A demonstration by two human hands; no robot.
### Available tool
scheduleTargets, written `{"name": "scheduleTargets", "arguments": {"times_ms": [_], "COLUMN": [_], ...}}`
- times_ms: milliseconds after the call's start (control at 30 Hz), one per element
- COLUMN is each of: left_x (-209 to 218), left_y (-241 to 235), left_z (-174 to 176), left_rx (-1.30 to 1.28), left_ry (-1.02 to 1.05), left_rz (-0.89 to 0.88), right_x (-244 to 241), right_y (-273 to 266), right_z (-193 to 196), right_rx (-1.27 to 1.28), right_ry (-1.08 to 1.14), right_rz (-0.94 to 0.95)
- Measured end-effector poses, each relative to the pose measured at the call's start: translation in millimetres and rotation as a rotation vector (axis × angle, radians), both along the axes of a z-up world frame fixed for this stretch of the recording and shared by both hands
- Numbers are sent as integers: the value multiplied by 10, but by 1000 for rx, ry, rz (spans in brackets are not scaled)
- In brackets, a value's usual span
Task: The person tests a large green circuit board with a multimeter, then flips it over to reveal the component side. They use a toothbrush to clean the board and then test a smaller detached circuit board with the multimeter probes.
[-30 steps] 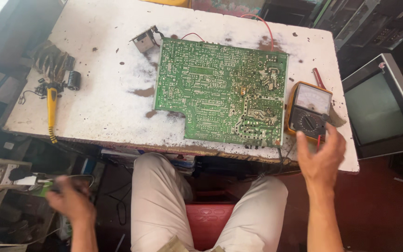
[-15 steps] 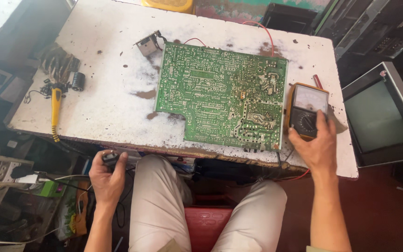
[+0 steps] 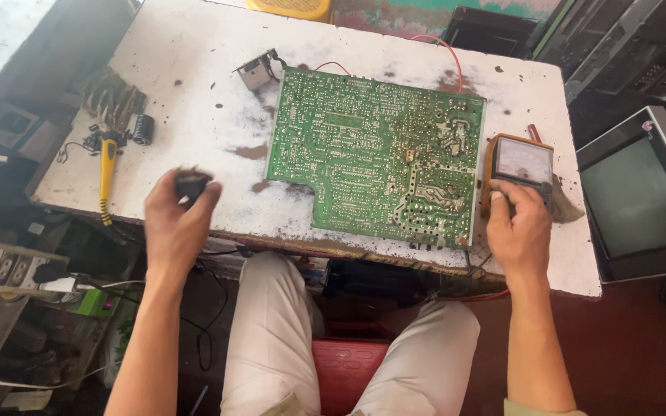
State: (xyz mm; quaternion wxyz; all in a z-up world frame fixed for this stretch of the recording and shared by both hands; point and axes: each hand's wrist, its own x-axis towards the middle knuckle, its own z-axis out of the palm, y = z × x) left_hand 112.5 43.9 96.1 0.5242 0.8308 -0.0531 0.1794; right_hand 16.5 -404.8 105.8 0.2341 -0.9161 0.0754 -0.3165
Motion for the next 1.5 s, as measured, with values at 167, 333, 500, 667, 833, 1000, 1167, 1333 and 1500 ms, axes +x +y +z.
{"name": "scheduleTargets", "arguments": {"times_ms": [167, 333, 500, 667, 833, 1000, 1167, 1333, 1500], "left_x": [422, 940, 1226, 1427, 1569, 1533, 1246, 1016, 890], "left_y": [-333, -528, -689, -870, -978, -874, -919, -916, -857], "left_z": [269, 348, 350, 478, 623, 849, 1205, 1275, 1179], "left_rx": [-393, -360, -409, -487, -442, -630, -663, -722, -759], "left_ry": [424, 553, 649, 682, 702, 621, 410, 264, 151], "left_rz": [-202, -248, -331, -377, -375, -464, -499, -524, -558], "right_x": [297, 879, 1182, 1189, 1251, 1115, 875, 532, 83], "right_y": [-201, -457, -617, -681, -760, -738, -542, -224, 236], "right_z": [25, 128, 115, 115, 110, 367, 766, 884, 697], "right_rx": [159, 406, 619, 756, 739, 723, 475, 327, 117], "right_ry": [204, 321, 378, 321, 279, 120, -44, -174, -314], "right_rz": [-14, 95, 248, 221, 324, 443, 441, 381, 220]}}
